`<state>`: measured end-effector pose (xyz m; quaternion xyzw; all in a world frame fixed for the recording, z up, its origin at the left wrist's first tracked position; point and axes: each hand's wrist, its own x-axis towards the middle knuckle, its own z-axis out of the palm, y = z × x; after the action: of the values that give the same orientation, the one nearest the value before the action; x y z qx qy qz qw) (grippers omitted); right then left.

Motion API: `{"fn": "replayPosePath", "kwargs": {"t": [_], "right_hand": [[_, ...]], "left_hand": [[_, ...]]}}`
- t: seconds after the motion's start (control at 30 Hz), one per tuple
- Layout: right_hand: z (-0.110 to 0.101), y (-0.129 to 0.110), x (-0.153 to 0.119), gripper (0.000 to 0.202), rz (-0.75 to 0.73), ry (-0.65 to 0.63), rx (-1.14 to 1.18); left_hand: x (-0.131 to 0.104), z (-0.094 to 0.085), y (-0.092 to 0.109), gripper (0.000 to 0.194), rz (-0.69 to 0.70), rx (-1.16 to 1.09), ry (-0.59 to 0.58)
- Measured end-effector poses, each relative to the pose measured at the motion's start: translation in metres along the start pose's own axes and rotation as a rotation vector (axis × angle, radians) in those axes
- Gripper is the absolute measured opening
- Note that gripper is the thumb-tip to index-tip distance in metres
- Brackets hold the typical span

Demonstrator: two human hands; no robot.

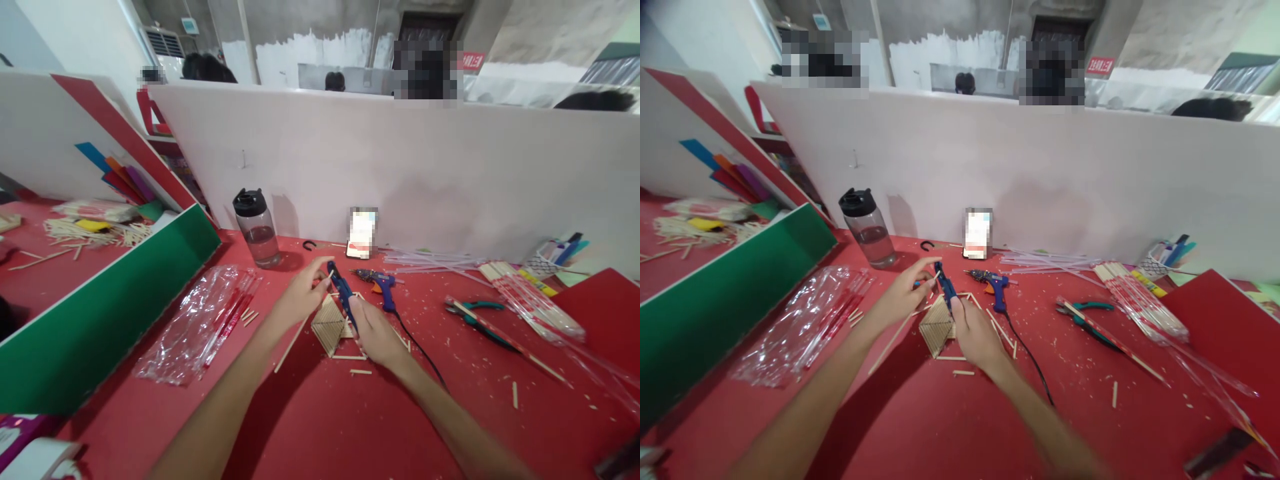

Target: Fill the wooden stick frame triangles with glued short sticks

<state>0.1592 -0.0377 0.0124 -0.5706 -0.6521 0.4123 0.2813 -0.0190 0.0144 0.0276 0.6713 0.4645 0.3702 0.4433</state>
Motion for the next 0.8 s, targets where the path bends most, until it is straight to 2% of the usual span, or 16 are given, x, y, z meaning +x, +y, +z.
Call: {"fn": "replayPosePath", "kwargs": {"t": [0.07, 0.2, 0.33, 0.47, 0.53, 0.6, 0.67, 0.73, 0.8], "right_hand": [[0.01, -0.002, 0.011, 0.057, 0.102, -0.04, 0.087], [0.024, -0.004, 0.027, 0.064, 0.164, -0.107, 0.145], [0.017, -0.008, 0.028, 0.067, 0.189, -0.142, 0.189], [-0.019, -0.008, 0.012, 0.063, 0.221, -0.124, 0.164], [-0.046, -0.006, -0.001, 0.058, 0.177, -0.017, 0.008], [-0.074, 0.0, -0.016, 0.049, 0.074, 0.155, -0.264], [-0.099, 0.01, -0.029, 0.045, 0.139, 0.297, -0.525], [-0.117, 0.024, -0.038, 0.043, 0.279, 0.361, -0.724], [-0.127, 0.041, -0.044, 0.043, 0.33, 0.389, -0.874]], "left_hand": [[0.003, -0.007, -0.009, 0.047, -0.034, 0.037, 0.033], [0.006, -0.024, -0.024, 0.047, -0.086, 0.107, 0.03], [0.003, -0.043, -0.018, 0.032, -0.126, 0.043, 0.025], [-0.004, -0.055, -0.001, 0.018, -0.113, -0.054, 0.06], [-0.005, -0.056, 0.003, 0.01, -0.11, -0.105, 0.054], [-0.004, -0.054, 0.003, 0.007, -0.113, -0.15, 0.029], [-0.003, -0.05, 0.001, 0.012, -0.096, -0.187, -0.008], [-0.002, -0.046, -0.001, 0.016, -0.054, -0.212, -0.043], [-0.002, -0.041, -0.002, 0.019, -0.018, -0.235, -0.066]]}}
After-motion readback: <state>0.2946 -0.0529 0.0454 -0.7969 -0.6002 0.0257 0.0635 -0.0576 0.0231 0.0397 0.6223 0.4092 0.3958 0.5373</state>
